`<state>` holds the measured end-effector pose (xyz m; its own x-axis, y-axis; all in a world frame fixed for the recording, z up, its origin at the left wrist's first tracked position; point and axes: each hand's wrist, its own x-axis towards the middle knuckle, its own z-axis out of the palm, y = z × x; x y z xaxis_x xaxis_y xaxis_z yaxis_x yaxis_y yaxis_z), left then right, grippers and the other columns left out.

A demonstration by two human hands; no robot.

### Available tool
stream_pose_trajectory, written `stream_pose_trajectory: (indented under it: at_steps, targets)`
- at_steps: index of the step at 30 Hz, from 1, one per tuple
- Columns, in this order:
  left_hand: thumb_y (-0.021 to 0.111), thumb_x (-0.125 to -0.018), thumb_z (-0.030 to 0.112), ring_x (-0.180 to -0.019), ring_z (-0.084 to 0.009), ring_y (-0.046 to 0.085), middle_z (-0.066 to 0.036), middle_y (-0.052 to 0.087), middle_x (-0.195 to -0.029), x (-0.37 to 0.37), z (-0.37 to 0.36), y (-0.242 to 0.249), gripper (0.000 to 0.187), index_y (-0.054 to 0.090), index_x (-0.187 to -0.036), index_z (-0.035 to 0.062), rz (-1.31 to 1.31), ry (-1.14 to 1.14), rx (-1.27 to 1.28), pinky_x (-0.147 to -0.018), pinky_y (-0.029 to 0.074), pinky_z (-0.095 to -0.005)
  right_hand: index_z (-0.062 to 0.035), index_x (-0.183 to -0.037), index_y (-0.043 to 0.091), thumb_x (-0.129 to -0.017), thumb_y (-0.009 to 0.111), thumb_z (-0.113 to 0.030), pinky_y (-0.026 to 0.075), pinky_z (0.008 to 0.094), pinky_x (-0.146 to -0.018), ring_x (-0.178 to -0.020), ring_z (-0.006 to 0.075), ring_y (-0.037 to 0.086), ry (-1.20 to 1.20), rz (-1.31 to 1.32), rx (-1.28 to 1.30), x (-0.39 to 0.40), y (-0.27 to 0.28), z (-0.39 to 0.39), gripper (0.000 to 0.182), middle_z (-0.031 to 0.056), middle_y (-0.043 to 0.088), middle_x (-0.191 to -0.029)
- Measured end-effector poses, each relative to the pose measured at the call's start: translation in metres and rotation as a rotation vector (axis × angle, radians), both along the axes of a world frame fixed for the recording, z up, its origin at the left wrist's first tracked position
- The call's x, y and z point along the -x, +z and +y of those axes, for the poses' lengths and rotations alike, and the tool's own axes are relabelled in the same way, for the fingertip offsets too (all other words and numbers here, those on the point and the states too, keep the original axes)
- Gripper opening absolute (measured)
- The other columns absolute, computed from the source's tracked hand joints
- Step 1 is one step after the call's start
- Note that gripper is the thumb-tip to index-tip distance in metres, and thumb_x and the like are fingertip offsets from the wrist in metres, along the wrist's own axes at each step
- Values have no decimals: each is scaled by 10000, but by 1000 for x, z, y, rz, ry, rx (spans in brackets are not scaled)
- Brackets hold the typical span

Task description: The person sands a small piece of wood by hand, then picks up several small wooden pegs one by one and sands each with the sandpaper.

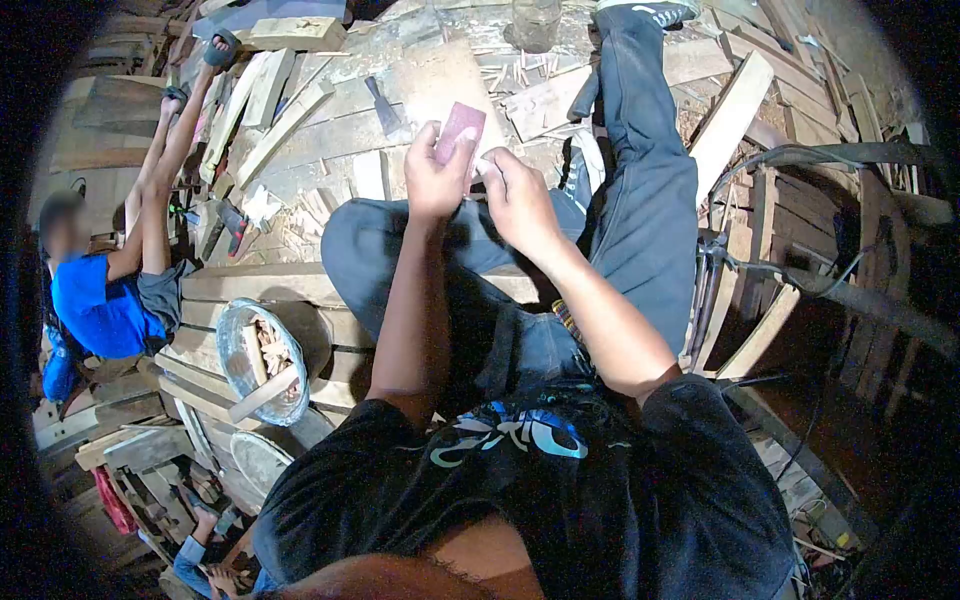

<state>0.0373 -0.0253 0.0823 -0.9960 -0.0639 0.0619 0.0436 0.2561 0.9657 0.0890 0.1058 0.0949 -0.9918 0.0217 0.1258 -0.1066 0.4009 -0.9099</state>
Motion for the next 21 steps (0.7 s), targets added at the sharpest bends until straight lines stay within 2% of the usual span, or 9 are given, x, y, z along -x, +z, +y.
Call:
stream_pose_trajectory:
  at_steps: [3, 7, 9, 10, 11, 13, 15, 17, 21]
  targets:
    - [703, -888, 200, -624, -156, 591, -118, 630, -679, 5, 4, -10, 237, 594, -859, -8, -21, 149, -142, -569, 478, -332, 23, -1028, 596, -941, 536, -79, 504, 477, -729, -865, 459, 647, 37, 40, -50, -3, -1, -1, 147, 281, 647, -866]
    - [694, -893, 197, -603, -149, 561, -114, 589, -651, -1, 9, -7, 260, 558, -821, -13, 116, 34, -72, -552, 461, -344, 23, -1050, 591, -929, 537, -57, 514, 499, -708, -812, 478, 643, -33, 109, -69, 2, -5, -2, 154, 298, 636, -827]
    - [692, -893, 177, -597, -130, 530, -81, 582, -662, 4, 8, -11, 219, 587, -863, -13, 57, 171, -161, -555, 456, -319, 23, -1053, 590, -916, 550, -45, 509, 509, -712, -827, 480, 640, 11, 81, -92, -1, -5, -3, 158, 303, 636, -841]
    - [686, -894, 166, -595, -124, 525, -73, 579, -661, 5, 7, -12, 208, 580, -850, -7, 29, 159, -176, -550, 452, -318, 23, -1054, 590, -909, 556, -39, 506, 513, -714, -834, 481, 638, 35, 63, -99, -4, -3, -6, 161, 305, 636, -847]
    - [680, -895, 156, -593, -118, 520, -66, 577, -660, 6, 6, -12, 199, 573, -836, -2, 7, 148, -190, -545, 448, -316, 29, -1029, 605, -956, 535, -65, 516, 426, -712, -824, 418, 665, -16, 120, -128, -2, -3, -5, 139, 243, 654, -871]
    - [670, -898, 143, -598, -109, 514, -50, 566, -658, 1, 6, -3, 201, 552, -810, 6, 12, 48, -225, -538, 439, -310, 36, -1039, 601, -953, 538, -64, 515, 435, -720, -836, 423, 663, -21, 122, -120, 3, -5, -2, 147, 248, 654, -879]
    - [670, -900, 134, -602, -100, 512, -38, 563, -664, 1, 6, 1, 197, 551, -805, 9, 0, 49, -236, -534, 437, -304, 29, -1050, 583, -875, 555, -4, 506, 514, -722, -841, 464, 647, 5, 148, -152, -3, -2, -4, 180, 297, 640, -861]
    - [679, -902, 130, -606, -93, 515, -29, 568, -676, 5, 3, -1, 183, 568, -822, 8, -37, 150, -214, -534, 439, -297, 25, -1074, 572, -872, 560, -7, 510, 508, -721, -835, 460, 649, 9, 208, -175, -5, -2, -7, 205, 291, 639, -860]
    - [696, -928, 151, -494, -52, 488, 3, 577, -654, 2, 3, -6, 167, 579, -876, 44, -33, -43, -267, -409, 374, -238, 13, -1084, 566, -874, 567, -10, 511, 506, -719, -833, 465, 642, 0, 176, -209, 1, -5, -1, 211, 278, 641, -862]
